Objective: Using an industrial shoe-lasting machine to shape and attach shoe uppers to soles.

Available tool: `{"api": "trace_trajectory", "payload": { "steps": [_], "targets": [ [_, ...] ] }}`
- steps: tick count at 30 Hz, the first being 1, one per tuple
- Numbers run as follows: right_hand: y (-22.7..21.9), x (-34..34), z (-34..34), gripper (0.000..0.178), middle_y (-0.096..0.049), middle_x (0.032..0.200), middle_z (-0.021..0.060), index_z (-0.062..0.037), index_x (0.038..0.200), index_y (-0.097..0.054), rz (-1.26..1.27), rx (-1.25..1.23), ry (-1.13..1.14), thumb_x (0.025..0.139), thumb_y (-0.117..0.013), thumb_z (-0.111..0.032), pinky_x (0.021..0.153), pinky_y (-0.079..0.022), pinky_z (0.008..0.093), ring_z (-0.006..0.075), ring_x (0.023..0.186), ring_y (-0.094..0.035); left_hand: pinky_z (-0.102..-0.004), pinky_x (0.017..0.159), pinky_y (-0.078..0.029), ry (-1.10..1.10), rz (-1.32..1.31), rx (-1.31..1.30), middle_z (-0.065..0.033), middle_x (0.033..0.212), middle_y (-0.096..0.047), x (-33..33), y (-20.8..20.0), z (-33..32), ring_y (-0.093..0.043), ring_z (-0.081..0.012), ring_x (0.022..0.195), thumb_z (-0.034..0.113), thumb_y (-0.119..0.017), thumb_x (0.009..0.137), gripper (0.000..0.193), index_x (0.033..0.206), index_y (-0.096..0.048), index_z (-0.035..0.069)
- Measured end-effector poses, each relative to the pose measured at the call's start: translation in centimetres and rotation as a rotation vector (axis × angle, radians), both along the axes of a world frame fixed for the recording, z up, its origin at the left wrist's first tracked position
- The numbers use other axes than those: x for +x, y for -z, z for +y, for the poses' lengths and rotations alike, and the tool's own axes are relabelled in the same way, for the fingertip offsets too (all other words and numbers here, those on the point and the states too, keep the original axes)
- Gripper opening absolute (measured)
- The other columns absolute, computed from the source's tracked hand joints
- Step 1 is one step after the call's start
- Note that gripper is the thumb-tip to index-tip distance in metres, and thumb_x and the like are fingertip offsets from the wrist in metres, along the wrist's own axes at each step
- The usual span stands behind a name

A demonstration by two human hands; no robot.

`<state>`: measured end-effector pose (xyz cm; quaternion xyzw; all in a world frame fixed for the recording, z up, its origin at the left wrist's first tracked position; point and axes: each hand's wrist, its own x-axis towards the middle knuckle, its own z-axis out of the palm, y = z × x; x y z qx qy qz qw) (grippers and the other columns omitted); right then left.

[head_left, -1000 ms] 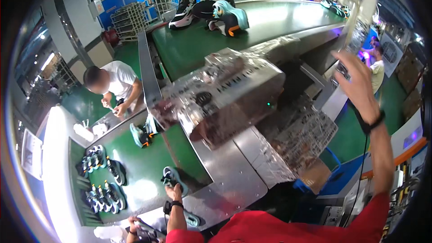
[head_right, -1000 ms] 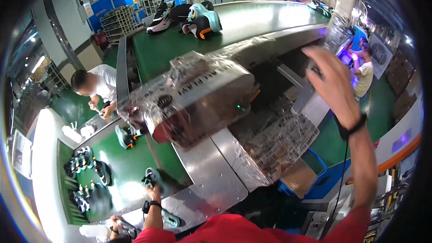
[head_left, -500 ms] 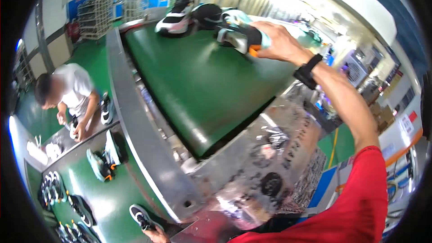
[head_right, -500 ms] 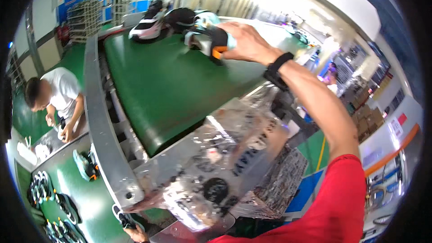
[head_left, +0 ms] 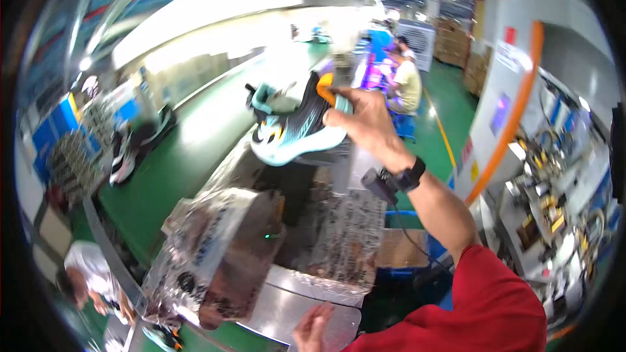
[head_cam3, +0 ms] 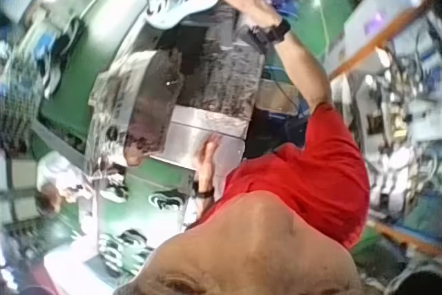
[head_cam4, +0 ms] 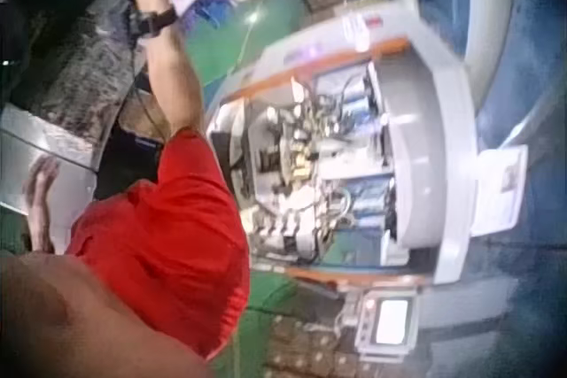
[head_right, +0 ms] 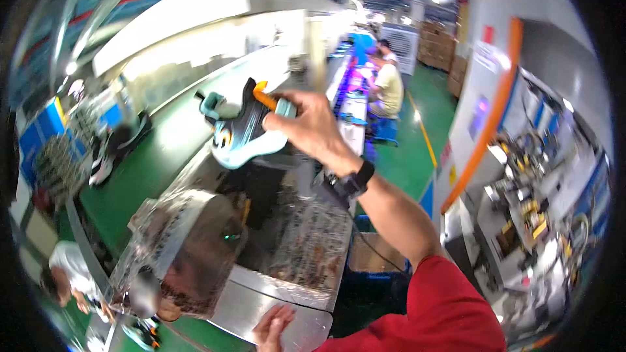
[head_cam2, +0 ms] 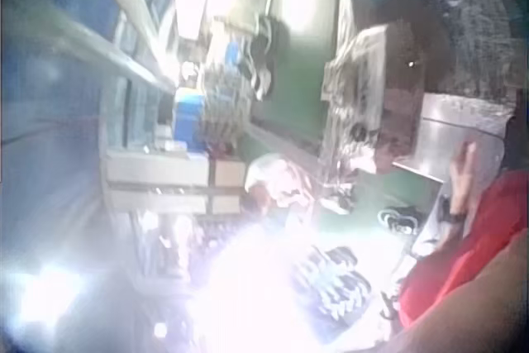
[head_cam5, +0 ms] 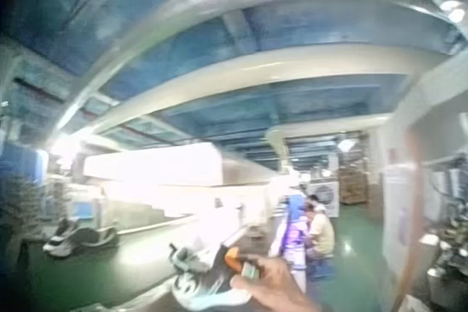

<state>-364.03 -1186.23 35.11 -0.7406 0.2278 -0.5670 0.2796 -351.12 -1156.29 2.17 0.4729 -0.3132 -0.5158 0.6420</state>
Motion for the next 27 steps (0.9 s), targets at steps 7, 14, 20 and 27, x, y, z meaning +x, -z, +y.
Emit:
{"api": "trace_trajectory", "payload": {
  "steps": [7,14,20,27],
  "targets": [
    [7.7,-19.4,15.3,0.042,-0.067,0.092,0.0069,0.0053,0.111,-0.065,-0.067,0.148,0.387,0.072,-0.070,-0.011,0.073,-0.049,0.0247,0.0071,0.084,-0.058,-0.0486,0.113,-0.030,0.512,0.540,-0.503,-0.0117,0.143,-0.045,-17.6,-15.0,-13.2,-0.043,-0.0306,0.132,0.058,-0.053,0.091,0.076,0.145,-0.033,0.010],
    [16.6,-36.2,33.7,0.078,-0.054,0.133,0.0103,-0.0046,0.138,-0.044,0.027,0.171,0.655,0.071,-0.083,-0.014,0.100,-0.043,0.0371,0.0218,0.120,-0.053,-0.0459,0.109,-0.034,0.917,0.685,-0.229,-0.0143,0.137,-0.049,-35.1,-15.7,-6.7,-0.046,-0.0300,0.128,0.042,-0.048,0.098,0.054,0.140,-0.040,0.007],
    [21.3,-50.5,46.5,0.085,-0.055,0.129,0.0081,-0.0081,0.141,-0.039,-0.455,0.429,0.900,0.066,-0.080,-0.009,0.096,-0.043,0.0300,0.0170,0.114,-0.053,-0.0298,0.084,-0.047,1.174,0.100,-0.164,-0.0063,0.108,-0.061,-53.2,-10.2,2.8,-0.057,-0.0133,0.095,0.017,-0.063,0.092,0.034,0.119,-0.053,-0.002],
    [30.4,-63.8,61.7,0.061,-0.062,0.111,0.0060,-0.0025,0.120,-0.058,-0.694,0.413,1.660,0.062,-0.075,-0.007,0.093,-0.044,0.0279,0.0140,0.100,-0.058,-0.0351,0.105,-0.038,1.786,-0.107,-0.109,-0.0119,0.138,-0.047,-73.5,-2.2,12.0,-0.047,-0.0209,0.125,0.040,-0.048,0.100,0.065,0.147,-0.029,0.000]
  ]
}}
